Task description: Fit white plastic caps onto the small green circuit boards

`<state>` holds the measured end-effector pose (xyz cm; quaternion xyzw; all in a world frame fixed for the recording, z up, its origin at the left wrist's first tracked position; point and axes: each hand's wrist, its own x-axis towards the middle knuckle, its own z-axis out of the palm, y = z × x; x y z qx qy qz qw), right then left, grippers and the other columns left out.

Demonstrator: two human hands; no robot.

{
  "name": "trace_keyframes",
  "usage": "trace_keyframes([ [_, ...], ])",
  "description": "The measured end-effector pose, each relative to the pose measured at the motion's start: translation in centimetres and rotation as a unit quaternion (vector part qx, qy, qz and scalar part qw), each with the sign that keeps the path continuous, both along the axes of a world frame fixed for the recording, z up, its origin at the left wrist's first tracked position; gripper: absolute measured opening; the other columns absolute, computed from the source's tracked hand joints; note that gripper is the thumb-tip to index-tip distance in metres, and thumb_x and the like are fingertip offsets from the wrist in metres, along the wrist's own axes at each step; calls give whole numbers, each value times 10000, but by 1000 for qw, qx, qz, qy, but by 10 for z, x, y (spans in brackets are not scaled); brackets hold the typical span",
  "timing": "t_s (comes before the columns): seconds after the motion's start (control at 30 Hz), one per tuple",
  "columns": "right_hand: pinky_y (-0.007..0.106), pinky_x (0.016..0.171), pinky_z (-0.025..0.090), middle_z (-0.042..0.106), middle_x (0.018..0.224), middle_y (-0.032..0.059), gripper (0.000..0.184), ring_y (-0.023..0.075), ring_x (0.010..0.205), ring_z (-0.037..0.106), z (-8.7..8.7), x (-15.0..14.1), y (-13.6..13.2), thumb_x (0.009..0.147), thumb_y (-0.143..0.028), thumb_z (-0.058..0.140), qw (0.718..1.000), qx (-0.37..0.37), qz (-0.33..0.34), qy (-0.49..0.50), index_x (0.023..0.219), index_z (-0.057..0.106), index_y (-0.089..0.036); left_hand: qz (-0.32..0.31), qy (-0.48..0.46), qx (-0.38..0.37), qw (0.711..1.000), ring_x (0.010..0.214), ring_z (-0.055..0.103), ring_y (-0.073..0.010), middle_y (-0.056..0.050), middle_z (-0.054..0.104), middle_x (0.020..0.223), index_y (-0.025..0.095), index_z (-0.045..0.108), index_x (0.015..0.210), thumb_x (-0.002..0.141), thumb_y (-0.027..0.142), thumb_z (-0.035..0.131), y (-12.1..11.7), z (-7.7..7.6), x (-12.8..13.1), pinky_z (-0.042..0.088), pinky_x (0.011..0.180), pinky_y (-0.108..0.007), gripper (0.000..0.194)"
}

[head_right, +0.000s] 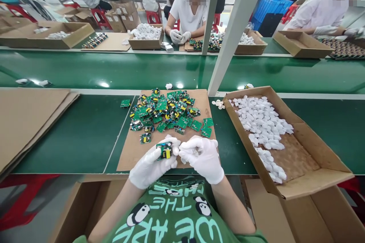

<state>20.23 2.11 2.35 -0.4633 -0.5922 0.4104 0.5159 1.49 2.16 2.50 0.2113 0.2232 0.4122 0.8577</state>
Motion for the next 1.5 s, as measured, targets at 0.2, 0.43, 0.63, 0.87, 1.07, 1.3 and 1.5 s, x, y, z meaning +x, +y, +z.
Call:
trace_keyframes([
  [0.2,287,577,548,722,682,5,82,137,562,645,10,-2,-7,776,-243,771,1000,7,-4,-28,797,700,-208,21,109,48,993,559,568,-87,-68,656,955,218,634,1292,796,518,737,1,2,4,484,538,-239,589],
  [0.43,365,861,567,708,1086,49,122,200,966,693,20,-11,-5,866,-181,657,984,117,31,-129,900,735,-268,48,211,65,974,478,575,-107,-33,656,682,143,648,1273,753,580,746,7,-7,10,411,397,-190,686],
  [0.63,353,812,600,761,951,46,217,204,839,721,14,-20,-11,851,-214,661,990,31,-28,-135,1068,678,-222,82,248,124,957,370,468,-68,-5,621,570,129,673,1212,770,646,691,6,-13,10,332,351,-172,680],
  [0.87,311,748,584,759,889,28,161,183,755,708,20,-30,-14,856,-256,667,976,38,-91,-195,1016,679,-239,117,264,147,946,446,558,-94,-31,675,739,168,700,1104,727,599,756,3,-11,13,434,389,-194,575],
  [1.07,416,836,568,736,1087,74,211,247,956,679,-2,-29,-8,835,-312,684,967,179,-77,-167,1034,647,-252,89,252,125,956,440,475,-72,26,575,632,167,647,1203,779,585,714,1,2,14,393,381,-174,599],
  [1.3,419,907,553,683,1126,73,392,259,1043,655,4,-7,-6,804,-342,765,946,196,23,-259,1179,657,-303,-79,296,198,931,390,490,-86,21,537,563,131,660,964,862,617,566,5,12,0,297,354,-175,505],
  [1.5,415,920,556,701,1146,63,466,238,1107,654,6,-12,-3,889,-259,662,939,280,87,-183,1316,479,-296,-46,267,218,937,383,405,-66,2,561,581,147,613,728,826,609,605,4,15,4,290,389,-209,472],
])
